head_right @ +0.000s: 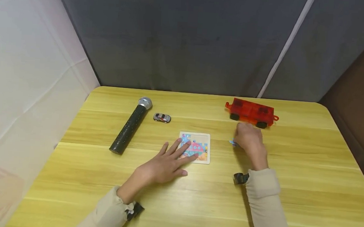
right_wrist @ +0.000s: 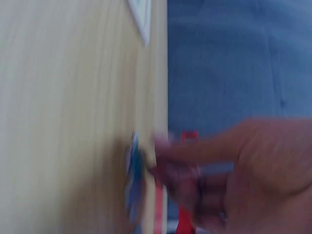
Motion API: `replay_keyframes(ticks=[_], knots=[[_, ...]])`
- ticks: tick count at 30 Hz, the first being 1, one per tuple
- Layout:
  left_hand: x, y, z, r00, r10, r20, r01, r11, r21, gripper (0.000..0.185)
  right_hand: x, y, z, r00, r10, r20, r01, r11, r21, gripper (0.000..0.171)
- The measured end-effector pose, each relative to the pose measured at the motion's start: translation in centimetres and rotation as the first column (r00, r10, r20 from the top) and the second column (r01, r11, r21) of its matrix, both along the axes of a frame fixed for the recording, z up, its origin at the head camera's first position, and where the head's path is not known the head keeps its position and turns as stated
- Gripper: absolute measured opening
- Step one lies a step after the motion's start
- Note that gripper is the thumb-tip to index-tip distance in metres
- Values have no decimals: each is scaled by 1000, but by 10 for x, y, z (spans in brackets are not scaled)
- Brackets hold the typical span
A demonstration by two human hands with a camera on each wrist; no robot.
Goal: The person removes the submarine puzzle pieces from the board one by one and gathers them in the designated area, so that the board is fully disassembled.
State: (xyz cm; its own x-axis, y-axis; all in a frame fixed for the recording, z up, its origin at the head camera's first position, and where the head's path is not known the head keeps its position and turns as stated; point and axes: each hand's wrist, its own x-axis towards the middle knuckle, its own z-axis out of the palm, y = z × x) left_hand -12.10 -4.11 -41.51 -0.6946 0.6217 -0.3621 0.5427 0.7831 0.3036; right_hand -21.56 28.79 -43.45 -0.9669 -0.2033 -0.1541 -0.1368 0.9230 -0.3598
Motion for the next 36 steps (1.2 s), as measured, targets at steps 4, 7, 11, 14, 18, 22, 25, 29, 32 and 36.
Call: replay_keyframes(ticks=[4,7,11,14,18,22,25,29,32,36], knots=[[0,2,1,1000,-1,9,1,1000,-11,63,18,-58,33,971,224,-86,-235,960,-152,7],[-1,4,2,1000,5,18,-5,1000,-28,61,23,-93,37,934,344,-97,-357,912,-202,13],[1,8,5,999,26,26,-25,999,-48,61,26,-117,34,921,385,-54,-388,900,-197,20],[3,10,7,999,34,29,-32,998,-58,61,28,-120,32,933,357,-35,-357,916,-182,21],[4,11,8,999,31,23,-30,997,-76,62,31,-120,31,945,326,-31,-326,929,-175,23],[5,9,9,999,31,10,-30,996,-84,62,33,-126,29,952,299,-70,-307,937,-170,19],[6,9,9,999,32,4,-31,996,-84,62,34,-134,25,964,247,-95,-260,950,-172,11],[6,10,9,1000,31,-2,-31,995,-91,63,35,-141,21,981,162,-106,-183,958,-220,3],[7,9,9,999,31,-8,-32,995,-99,63,33,-144,19,987,111,-117,-140,952,-273,5],[7,9,9,999,36,-5,-36,995,-92,63,30,-143,18,990,81,-118,-116,936,-331,6]])
